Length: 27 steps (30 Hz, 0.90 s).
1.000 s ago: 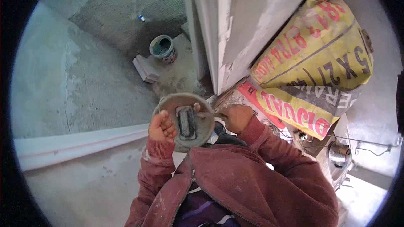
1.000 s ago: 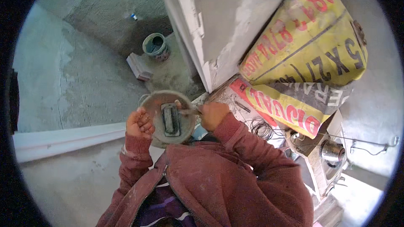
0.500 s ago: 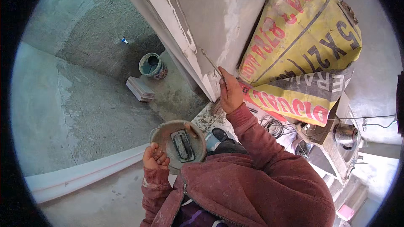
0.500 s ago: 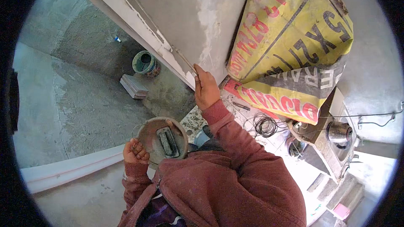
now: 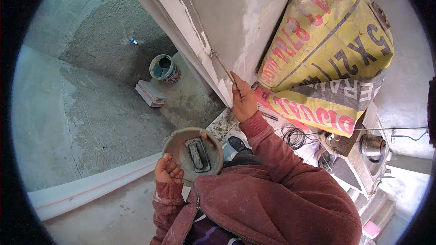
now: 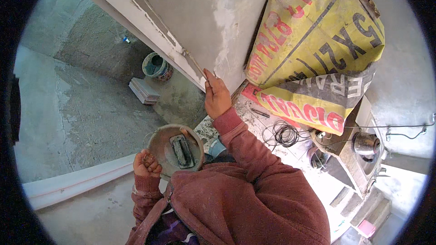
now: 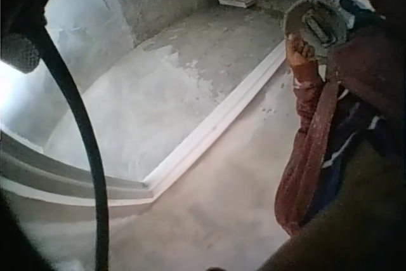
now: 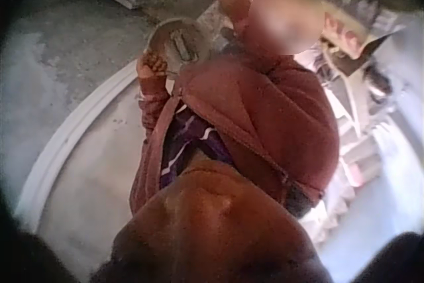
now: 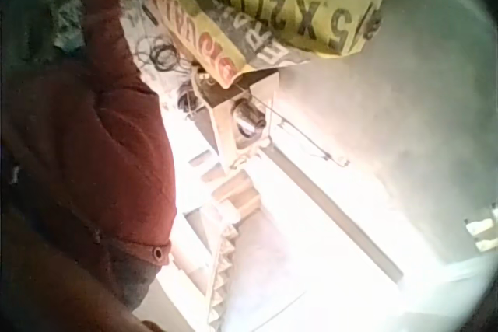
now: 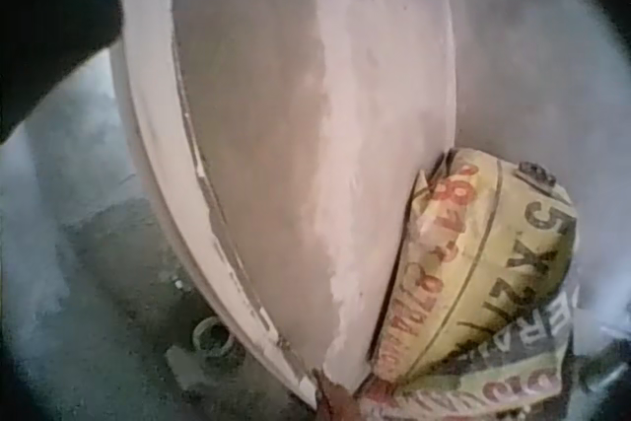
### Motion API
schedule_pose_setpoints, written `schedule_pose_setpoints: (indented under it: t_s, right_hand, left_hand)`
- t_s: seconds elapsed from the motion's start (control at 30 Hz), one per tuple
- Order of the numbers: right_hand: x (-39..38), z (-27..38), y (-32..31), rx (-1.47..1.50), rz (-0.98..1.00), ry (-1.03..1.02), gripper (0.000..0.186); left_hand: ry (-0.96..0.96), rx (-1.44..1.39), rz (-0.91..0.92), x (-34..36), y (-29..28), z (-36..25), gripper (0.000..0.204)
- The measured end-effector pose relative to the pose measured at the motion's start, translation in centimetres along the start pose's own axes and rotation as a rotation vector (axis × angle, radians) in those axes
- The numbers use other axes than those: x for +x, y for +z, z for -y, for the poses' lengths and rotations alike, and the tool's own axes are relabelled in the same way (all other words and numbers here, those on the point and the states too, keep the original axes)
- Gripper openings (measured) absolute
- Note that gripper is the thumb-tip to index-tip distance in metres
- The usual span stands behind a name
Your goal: Applying and smoothing plaster or mortar along the edge of a door frame using a small hand tool.
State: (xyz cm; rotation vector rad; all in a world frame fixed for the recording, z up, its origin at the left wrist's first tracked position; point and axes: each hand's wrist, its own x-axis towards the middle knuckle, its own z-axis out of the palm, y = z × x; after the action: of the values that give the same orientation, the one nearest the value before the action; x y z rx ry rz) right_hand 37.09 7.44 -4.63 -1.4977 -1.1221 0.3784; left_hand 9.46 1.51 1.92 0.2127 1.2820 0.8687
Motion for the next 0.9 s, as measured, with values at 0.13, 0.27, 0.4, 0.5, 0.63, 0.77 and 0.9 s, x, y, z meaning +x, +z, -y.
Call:
schedule_pose_setpoints:
  t_s: [0.13,0.27,0.4,0.5,0.63,0.77,0.9]
  right_hand:
    - [-0.4,-0.5,0.3,0.019,0.014,0.039,0.035]
    - [-0.3,-0.6,0.4,0.049,-0.008,0.042,0.035]
    - [-0.4,-0.8,0.6,0.064,-0.006,0.072,0.036]
    - [-0.4,-0.8,0.6,0.037,-0.007,0.061,0.036]
    - [-0.5,-0.9,0.7,0.044,-0.003,0.077,0.037]
    - [-0.6,-1.1,0.8,0.044,-0.002,0.074,0.037]
    - [-0.9,-2.3,1.1,0.067,-0.032,0.029,0.037]
  left_hand:
    - [0.012,-0.008,0.018,0.0,0.5,-0.3,0.02]
    - [0.003,-0.036,0.08,0.4,0.1,-0.3,0.02]
    - [0.004,-0.025,0.061,0.4,0.4,-0.3,0.021]
    - [-0.02,-0.022,0.052,0.5,0.5,-0.3,0.021]
    - [0.001,-0.021,0.031,0.6,0.2,-0.1,0.02]
    - [-0.017,-0.031,0.02,0.5,0.2,-0.2,0.019]
    - [-0.004,-0.036,0.031,0.4,0.4,-0.2,0.019]
